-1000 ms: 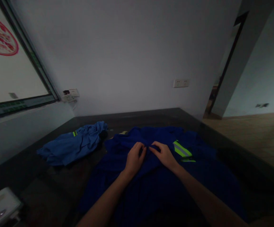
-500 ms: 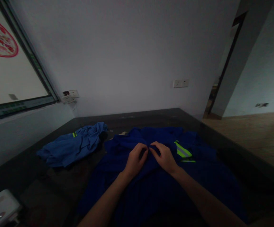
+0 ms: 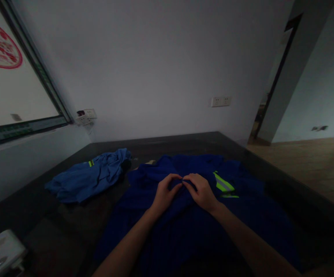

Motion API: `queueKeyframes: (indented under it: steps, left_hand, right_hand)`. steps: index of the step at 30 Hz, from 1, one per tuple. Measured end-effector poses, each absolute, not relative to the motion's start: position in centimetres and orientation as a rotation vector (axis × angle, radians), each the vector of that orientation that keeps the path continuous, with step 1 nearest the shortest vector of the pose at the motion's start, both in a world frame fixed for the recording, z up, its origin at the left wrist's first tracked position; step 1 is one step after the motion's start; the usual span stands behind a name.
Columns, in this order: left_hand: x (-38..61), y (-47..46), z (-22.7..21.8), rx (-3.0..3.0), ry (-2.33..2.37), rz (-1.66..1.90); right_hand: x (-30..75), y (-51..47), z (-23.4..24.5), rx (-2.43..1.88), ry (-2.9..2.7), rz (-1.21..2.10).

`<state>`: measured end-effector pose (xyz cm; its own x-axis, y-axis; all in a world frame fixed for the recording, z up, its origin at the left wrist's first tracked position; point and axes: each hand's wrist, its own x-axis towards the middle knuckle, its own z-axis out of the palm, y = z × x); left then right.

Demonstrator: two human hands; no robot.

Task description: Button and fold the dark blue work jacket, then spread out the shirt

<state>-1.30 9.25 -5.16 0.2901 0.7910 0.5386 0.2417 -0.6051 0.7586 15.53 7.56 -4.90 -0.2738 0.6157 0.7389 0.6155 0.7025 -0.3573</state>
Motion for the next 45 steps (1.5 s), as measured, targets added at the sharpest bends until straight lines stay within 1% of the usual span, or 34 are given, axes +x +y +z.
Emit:
queueKeyframes:
  steps: [8, 15, 21, 26, 28, 34, 38, 41, 45]
  left_hand:
    - [-1.2, 8.8, -5.1, 2.091, 0.982, 1.355]
    - [-1.4, 8.7, -4.9, 2.109, 0.984, 1.464]
    - [-1.8, 8.9, -4.2, 2.110, 1.002, 1.256]
    - [-2.8, 10.8, -4.9, 2.025, 1.160, 1.247]
    - [-3.2, 11.7, -5.4, 2.031, 1.241, 1.191]
    - [-3.8, 12.1, -6.4, 2.101, 1.360, 0.742]
    - [-4.0, 11.7, -6.4, 2.119, 1.389, 0.590]
    - [-3.9, 11.6, -5.9, 2.133, 1.300, 0.698]
    - [-3.5, 11.3, -4.8, 2.063, 1.278, 1.024]
  right_hand:
    - [15.6, 7.3, -4.6, -0.883, -1.994, 0.001]
    - [15.3, 7.0, -4.6, -0.877, -1.926, 0.099]
    - [15.7, 7.2, -4.1, -0.968, -1.808, 0.206]
    - [16.5, 7.7, -3.6, -1.042, -1.630, 0.216]
    - [17.0, 8.2, -3.6, -1.075, -1.532, 0.202]
    - [18.4, 9.7, -3.8, -1.113, -1.361, 0.214]
    - [19.1, 10.2, -3.9, -1.130, -1.289, 0.236]
    - [19.7, 10.8, -4.1, -1.146, -1.266, 0.263]
    - [20.5, 11.6, -4.3, -1.216, -1.357, 0.257]
